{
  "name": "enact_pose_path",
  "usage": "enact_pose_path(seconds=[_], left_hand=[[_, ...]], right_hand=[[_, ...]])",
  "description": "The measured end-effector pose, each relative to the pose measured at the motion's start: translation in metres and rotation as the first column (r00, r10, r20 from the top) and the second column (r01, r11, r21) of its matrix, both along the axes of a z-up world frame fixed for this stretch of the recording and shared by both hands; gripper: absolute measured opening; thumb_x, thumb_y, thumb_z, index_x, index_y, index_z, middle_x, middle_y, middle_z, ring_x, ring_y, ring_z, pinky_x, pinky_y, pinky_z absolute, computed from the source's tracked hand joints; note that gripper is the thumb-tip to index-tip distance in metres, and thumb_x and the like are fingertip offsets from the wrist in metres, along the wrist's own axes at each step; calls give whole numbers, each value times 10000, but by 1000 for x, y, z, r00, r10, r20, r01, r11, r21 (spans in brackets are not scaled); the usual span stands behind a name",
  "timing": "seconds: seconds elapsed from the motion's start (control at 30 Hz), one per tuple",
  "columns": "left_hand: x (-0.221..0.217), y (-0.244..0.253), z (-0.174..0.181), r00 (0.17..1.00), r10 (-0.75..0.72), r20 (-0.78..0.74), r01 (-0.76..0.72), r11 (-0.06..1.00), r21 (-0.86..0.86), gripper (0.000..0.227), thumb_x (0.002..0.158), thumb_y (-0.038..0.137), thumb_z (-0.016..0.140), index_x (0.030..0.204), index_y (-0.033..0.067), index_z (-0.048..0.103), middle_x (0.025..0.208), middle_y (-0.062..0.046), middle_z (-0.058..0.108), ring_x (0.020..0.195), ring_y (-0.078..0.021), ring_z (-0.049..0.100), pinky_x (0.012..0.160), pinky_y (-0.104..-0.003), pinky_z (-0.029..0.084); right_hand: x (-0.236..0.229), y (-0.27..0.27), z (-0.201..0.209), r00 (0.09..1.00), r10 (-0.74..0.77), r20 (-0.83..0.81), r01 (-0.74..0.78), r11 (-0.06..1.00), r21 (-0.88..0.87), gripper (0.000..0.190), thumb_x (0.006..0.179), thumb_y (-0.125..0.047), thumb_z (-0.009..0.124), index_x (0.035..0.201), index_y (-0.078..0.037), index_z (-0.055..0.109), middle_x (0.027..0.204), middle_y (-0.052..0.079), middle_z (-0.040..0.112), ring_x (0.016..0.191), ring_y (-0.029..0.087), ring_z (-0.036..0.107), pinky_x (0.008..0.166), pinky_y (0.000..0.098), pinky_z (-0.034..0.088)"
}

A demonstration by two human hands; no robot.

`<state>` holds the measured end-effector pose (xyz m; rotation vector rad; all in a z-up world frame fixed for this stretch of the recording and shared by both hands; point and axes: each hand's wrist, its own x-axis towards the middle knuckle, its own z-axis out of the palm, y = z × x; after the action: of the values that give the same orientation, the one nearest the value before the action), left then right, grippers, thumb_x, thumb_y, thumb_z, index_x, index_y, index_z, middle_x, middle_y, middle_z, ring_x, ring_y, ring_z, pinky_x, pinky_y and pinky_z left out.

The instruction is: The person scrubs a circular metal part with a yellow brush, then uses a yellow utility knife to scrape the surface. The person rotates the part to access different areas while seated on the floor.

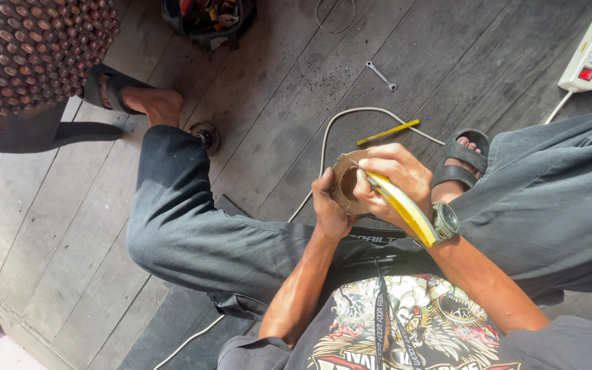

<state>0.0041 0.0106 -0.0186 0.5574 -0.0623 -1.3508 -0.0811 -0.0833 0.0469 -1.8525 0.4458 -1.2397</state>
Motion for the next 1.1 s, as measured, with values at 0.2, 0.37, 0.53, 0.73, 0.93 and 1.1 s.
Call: enact_pose_path(seconds=[0.2,0.37,0.53,0.73,0.93,1.1], left_hand=[[3,0,2,976,-32,-213,3,991,-136,666,899,577,402,1226,28,589,1165,-164,636,1078,-336,661,826,-501,631],[-4,5,-11,952,-28,-306,3,997,-82,721,912,570,423,1365,29,573,1288,-172,617,1262,-353,579,938,-532,585],[-6,4,-8,925,12,-381,-23,999,-24,713,903,540,460,1346,-7,569,1247,-211,598,1236,-392,581,937,-578,582],[1,-3,0,953,-37,-300,10,996,-90,909,913,517,407,1600,-67,281,1378,-276,554,1271,-332,580,1018,-487,553],[0,0,-17,977,14,-213,-39,992,-116,859,964,483,317,1609,-75,215,1380,-323,541,1215,-377,611,983,-523,559],[-6,-1,-21,985,47,-168,-65,993,-99,855,982,531,329,1595,-61,272,1266,-274,625,1109,-323,672,952,-498,576]], right_hand=[[-6,-6,7,996,-83,-18,85,986,141,129,900,-7,787,985,61,716,931,263,704,764,329,715,685,398,591],[-6,-5,10,991,-133,-24,135,966,220,151,959,-19,724,1038,76,638,972,263,671,760,281,713,701,388,612],[-8,-13,0,992,-123,-5,119,955,271,179,963,13,707,1070,70,575,1022,262,627,801,303,734,743,406,637],[-1,-21,-7,991,-134,-30,137,976,171,208,865,107,805,945,116,613,936,270,641,791,318,699,681,384,587],[7,-13,-1,993,-114,-42,116,992,39,177,732,112,866,800,42,719,772,218,730,609,283,669,598,339,568],[7,-10,7,994,-22,-106,25,999,30,175,764,148,811,869,57,705,831,201,729,657,296,682,578,364,562]])
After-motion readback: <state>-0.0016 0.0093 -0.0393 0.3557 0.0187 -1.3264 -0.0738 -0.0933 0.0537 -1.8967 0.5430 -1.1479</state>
